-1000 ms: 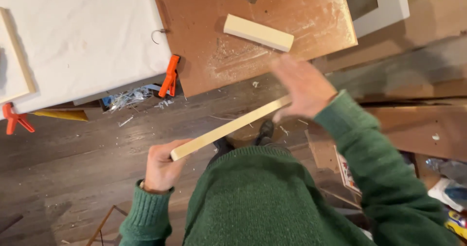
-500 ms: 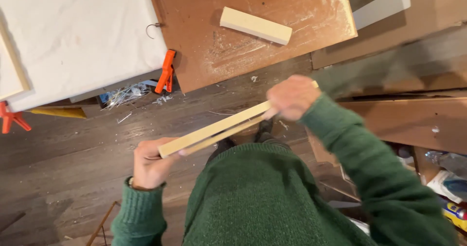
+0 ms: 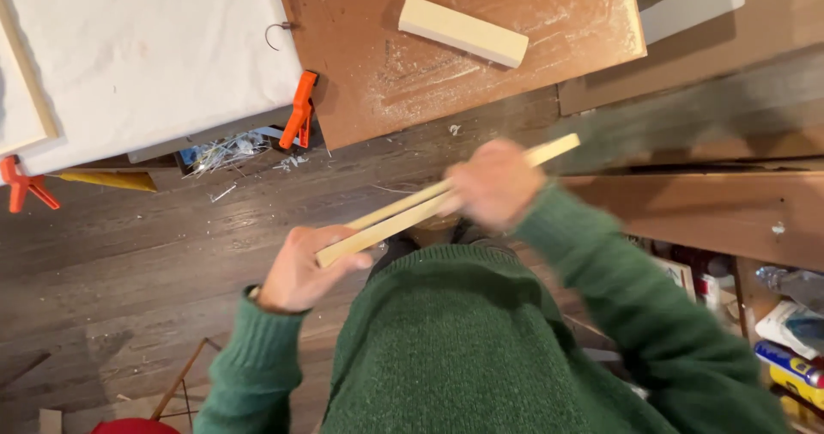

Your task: The person is sanding and cleaning the edges of a newly assembled wooden frame in a workshop.

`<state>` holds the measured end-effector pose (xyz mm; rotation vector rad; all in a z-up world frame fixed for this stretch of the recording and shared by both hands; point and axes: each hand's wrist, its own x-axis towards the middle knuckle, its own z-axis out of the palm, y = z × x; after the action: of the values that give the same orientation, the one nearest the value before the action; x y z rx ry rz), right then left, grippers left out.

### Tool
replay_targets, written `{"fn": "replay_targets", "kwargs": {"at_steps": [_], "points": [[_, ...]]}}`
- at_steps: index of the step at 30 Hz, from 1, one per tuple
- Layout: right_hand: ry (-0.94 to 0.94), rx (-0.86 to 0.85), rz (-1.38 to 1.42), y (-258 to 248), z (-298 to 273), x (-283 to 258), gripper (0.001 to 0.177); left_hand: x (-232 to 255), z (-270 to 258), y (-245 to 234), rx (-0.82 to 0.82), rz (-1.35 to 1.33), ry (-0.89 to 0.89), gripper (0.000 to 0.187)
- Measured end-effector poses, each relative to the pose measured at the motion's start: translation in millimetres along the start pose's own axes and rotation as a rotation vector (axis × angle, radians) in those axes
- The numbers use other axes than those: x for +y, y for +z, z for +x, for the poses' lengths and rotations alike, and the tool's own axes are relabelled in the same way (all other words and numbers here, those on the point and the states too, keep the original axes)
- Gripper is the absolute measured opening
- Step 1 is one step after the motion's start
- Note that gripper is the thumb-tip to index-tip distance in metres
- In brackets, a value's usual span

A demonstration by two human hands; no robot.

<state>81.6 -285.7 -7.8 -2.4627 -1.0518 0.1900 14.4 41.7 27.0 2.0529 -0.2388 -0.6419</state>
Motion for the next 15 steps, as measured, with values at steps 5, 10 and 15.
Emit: {"fn": "replay_targets", "kwargs": {"at_steps": [5, 10, 15], "points": [[-0.052, 0.138, -0.068, -12.3, 8.5, -3.0, 0.025, -26.5, -18.6, -11.9, 0.12, -0.232, 0.047, 0.027], [0.002, 0.289, -0.262, -16.6, -43.5, 82.2, 0.02, -58.0, -40.4, -33.5, 0.169, -0.263, 0.041, 0.026], [0.525, 0.593, 1.375, 45.9, -68.4, 92.4, 0.058, -109.4, -33.7, -35.5, 0.098, -0.492, 0.247, 0.025]]}}
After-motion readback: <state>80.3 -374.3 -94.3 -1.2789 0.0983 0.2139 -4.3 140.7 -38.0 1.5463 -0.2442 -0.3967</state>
